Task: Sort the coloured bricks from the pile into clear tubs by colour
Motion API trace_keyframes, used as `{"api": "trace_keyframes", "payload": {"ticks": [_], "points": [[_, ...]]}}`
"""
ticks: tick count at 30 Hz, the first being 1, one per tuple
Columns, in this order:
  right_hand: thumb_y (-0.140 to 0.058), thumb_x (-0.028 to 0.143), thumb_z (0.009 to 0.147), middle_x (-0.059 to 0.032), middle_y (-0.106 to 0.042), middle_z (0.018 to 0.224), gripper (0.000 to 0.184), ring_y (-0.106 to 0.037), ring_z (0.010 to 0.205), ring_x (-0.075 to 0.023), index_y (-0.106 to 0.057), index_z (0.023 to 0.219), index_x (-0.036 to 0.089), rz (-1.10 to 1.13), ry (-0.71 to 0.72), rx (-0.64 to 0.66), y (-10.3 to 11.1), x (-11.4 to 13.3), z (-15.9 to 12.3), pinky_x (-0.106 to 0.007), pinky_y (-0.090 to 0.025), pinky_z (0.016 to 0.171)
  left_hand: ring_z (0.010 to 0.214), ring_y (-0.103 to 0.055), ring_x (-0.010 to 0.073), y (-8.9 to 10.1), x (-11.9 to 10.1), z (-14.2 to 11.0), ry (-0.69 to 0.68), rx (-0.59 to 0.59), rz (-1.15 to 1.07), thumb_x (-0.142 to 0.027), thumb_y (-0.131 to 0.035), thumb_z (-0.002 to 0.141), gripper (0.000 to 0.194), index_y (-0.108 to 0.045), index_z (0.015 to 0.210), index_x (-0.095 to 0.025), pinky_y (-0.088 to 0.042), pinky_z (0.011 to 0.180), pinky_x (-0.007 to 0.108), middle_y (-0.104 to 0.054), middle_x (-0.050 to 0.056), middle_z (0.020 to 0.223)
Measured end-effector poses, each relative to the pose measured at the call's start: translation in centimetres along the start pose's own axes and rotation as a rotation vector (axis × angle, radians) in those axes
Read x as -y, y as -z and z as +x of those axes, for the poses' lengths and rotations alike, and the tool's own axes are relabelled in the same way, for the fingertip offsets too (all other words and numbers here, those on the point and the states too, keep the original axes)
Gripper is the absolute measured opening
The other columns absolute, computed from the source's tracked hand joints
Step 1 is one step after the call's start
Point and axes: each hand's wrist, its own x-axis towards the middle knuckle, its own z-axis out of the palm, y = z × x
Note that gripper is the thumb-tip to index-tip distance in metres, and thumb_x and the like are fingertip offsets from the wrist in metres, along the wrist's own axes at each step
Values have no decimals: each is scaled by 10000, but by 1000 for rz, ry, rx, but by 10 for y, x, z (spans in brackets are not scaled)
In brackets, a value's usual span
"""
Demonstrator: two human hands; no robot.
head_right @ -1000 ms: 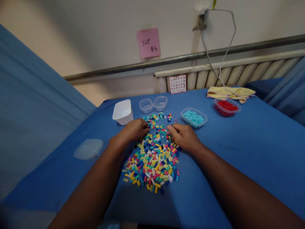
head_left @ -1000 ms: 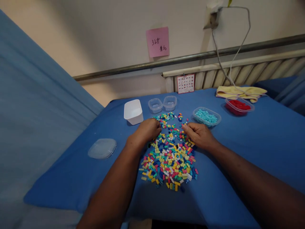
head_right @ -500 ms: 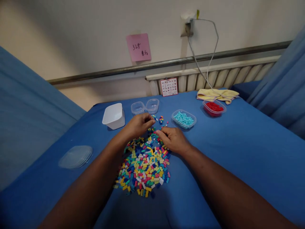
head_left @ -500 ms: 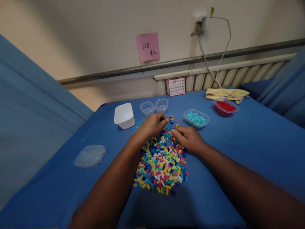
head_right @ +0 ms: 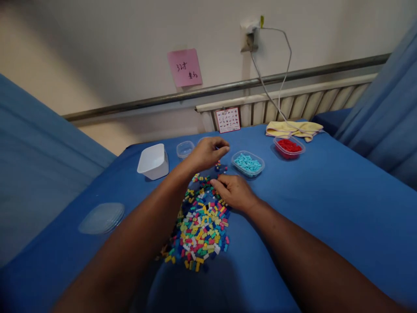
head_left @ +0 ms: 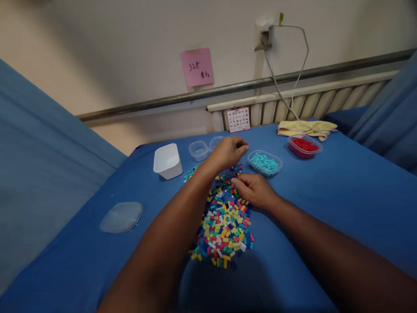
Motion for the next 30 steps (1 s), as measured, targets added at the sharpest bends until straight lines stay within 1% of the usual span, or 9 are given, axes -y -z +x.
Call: {"api": "trace_keyframes", "payload": {"ticks": [4,6,8,11,14,18,22,24,30], "points": [[-511,545,1047,15,-557,562,516,-466,523,-136,-546,650,217,34,-79,-10,-2,-4,0,-287,-306,522,723,-632,150,54,34,-55,248,-104,-15,-387,-634,921,272,-764,958,-151,-502,700,271,-735,32,827],[-506,560,1047,12,-564,563,521,-476,524,-140,-563,659,218,42,-94,-12,-3,-6,0,-287,-313,520,658,-601,143,72,52,-87,376,-171,-29,-434,-653,893,304,-757,945,-153,-479,639,262,-706,17,763],[-502,569,1047,9,-569,566,526,-483,527,-144,-571,660,220,48,-94,-12,-4,-9,-1,-290,-322,521,657,-601,144,79,70,-115,464,-216,-31,-438,-668,859,312,-763,955,-157,-471,626,255,-709,12,760],[-502,566,1050,4,-588,584,529,-495,535,-147,-583,659,219,48,-104,-8,-5,-11,-1,-295,-333,530,744,-661,174,74,89,-141,508,-230,6,-405,-655,847,300,-784,967,-162,-501,677,262,-764,34,837],[-508,563,1051,4,-594,594,529,-494,538,-146,-587,659,217,42,-115,-2,-4,-12,-2,-297,-330,531,863,-718,216,64,98,-147,470,-143,129,-358,-615,879,299,-810,1018,-179,-532,768,296,-808,56,961],[-513,571,1052,8,-577,574,541,-486,529,-144,-585,651,216,25,-112,2,-4,-11,-3,-296,-327,528,1000,-726,249,60,94,-142,333,-21,344,-297,-560,920,333,-823,1102,-203,-538,867,320,-811,86,1098],[-507,585,1051,5,-583,574,549,-492,531,-145,-585,651,216,5,-106,7,-3,-10,-4,-295,-336,532,990,-727,234,58,87,-138,298,151,420,-189,-543,872,346,-835,1055,-226,-539,829,287,-815,82,1090],[-507,589,1050,3,-596,585,542,-500,535,-148,-596,667,216,-2,-107,2,-3,-10,-5,-295,-338,531,919,-729,227,56,86,-137,331,163,406,-171,-544,861,348,-837,1042,-223,-538,801,290,-820,82,1042],[-512,574,1051,1,-601,586,530,-508,536,-148,-607,672,216,-3,-109,12,-2,-10,-5,-298,-360,536,802,-716,222,53,95,-140,391,80,364,-186,-545,886,311,-814,1039,-203,-524,757,312,-814,87,953]]}}
